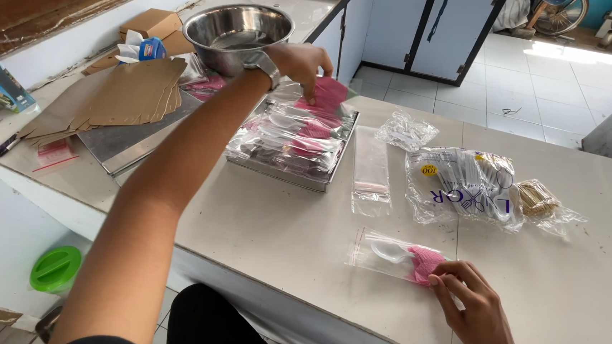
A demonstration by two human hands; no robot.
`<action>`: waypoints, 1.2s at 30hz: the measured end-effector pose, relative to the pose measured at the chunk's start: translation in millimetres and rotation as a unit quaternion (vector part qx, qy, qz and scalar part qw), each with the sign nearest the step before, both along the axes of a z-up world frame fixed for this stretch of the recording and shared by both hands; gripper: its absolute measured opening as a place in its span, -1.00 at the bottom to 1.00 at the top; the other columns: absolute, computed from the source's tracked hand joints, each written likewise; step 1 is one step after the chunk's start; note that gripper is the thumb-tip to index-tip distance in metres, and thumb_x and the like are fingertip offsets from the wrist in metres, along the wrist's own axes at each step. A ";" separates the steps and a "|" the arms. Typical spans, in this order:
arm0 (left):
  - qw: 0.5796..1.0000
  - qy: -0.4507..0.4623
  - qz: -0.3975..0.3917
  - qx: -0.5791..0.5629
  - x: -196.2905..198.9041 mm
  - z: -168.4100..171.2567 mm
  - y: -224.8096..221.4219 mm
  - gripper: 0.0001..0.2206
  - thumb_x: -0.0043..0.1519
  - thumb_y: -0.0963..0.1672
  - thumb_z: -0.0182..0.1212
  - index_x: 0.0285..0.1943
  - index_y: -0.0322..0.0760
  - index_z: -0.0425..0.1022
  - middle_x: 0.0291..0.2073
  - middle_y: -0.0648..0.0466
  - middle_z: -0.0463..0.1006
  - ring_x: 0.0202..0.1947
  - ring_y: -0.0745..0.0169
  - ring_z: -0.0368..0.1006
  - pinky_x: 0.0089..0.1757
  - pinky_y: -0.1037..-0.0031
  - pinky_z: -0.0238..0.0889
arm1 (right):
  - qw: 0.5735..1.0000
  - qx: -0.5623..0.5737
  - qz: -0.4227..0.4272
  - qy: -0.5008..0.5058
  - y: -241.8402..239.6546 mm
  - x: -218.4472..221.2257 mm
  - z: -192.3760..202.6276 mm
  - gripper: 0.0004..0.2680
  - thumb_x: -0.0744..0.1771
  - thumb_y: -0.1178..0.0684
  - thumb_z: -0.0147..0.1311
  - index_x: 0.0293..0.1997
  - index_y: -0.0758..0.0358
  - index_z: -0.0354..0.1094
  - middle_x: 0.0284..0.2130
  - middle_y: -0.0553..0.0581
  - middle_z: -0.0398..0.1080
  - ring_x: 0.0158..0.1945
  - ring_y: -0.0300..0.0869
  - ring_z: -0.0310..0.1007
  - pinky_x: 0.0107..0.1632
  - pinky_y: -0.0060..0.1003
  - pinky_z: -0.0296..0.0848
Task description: Packaging small pink items and plastic spoons into individual plastic bags and organizing them on a tray.
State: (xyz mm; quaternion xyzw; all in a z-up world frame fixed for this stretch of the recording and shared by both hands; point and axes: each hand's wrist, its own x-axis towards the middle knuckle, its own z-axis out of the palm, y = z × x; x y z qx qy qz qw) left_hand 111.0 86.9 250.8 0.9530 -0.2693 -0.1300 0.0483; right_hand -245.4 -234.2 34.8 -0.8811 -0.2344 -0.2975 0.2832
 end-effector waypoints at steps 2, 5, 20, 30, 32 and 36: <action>1.000 0.008 0.025 0.004 -0.9 -16.9 -5.9 -0.56 -0.06 -0.18 0.56 0.03 -0.12 0.60 -0.16 0.04 0.56 -0.11 0.09 0.39 -0.16 0.28 0.28 | 1.000 0.000 0.001 0.000 0.7 -1.5 -0.6 -0.85 0.36 0.11 0.03 -0.41 0.27 0.40 -0.33 0.05 0.44 -0.31 -0.18 0.44 -0.23 -0.31 0.40; 0.999 0.005 0.041 0.029 19.5 -45.4 -8.9 -0.44 -0.04 -0.24 0.54 0.19 -0.12 0.55 0.02 0.03 0.59 -0.04 0.11 0.48 -0.05 0.32 0.43 | 1.000 0.003 0.004 -0.007 -0.1 1.4 -0.5 -0.85 0.36 0.11 0.03 -0.41 0.27 0.40 -0.34 0.04 0.43 -0.32 -0.19 0.44 -0.23 -0.31 0.40; 0.984 -0.176 -0.012 0.007 69.2 -92.8 -5.5 -0.82 0.12 -0.32 0.32 -0.23 -0.20 0.61 -0.35 0.05 0.59 -0.33 0.20 0.49 -0.21 0.36 0.49 | 1.000 0.010 -0.001 -0.003 -4.9 6.8 -13.5 -0.84 0.35 0.14 0.04 -0.45 0.32 0.35 -0.37 0.09 0.40 -0.35 -0.16 0.39 -0.25 -0.32 0.36; 0.999 -0.040 -0.030 -0.009 37.8 -46.9 -10.1 -0.82 -0.06 -0.26 0.57 -0.32 -0.24 0.69 -0.47 0.09 0.62 -0.39 0.32 0.46 -0.39 0.49 0.39 | 1.000 0.006 0.001 0.006 -5.2 7.2 -12.5 -0.85 0.35 0.14 0.04 -0.44 0.31 0.36 -0.36 0.08 0.40 -0.37 -0.18 0.39 -0.27 -0.33 0.36; 0.996 -0.084 -0.003 0.036 32.5 -68.0 -18.7 -0.79 0.02 -0.26 0.51 -0.21 -0.27 0.64 -0.36 0.03 0.64 -0.32 0.24 0.53 -0.32 0.46 0.47 | 1.000 0.006 0.003 0.012 -4.8 6.1 -13.8 -0.85 0.35 0.14 0.04 -0.42 0.31 0.38 -0.36 0.08 0.40 -0.36 -0.18 0.40 -0.26 -0.33 0.37; 0.956 -0.261 -0.074 0.110 105.5 -154.5 -23.2 -0.89 0.26 -0.08 0.30 -0.11 -0.11 0.56 -0.17 0.04 0.51 -0.08 0.11 0.40 0.00 0.21 0.36 | 1.000 0.010 0.004 0.001 -4.2 6.4 -10.4 -0.84 0.35 0.15 0.05 -0.44 0.35 0.37 -0.35 0.12 0.41 -0.37 -0.19 0.43 -0.26 -0.32 0.38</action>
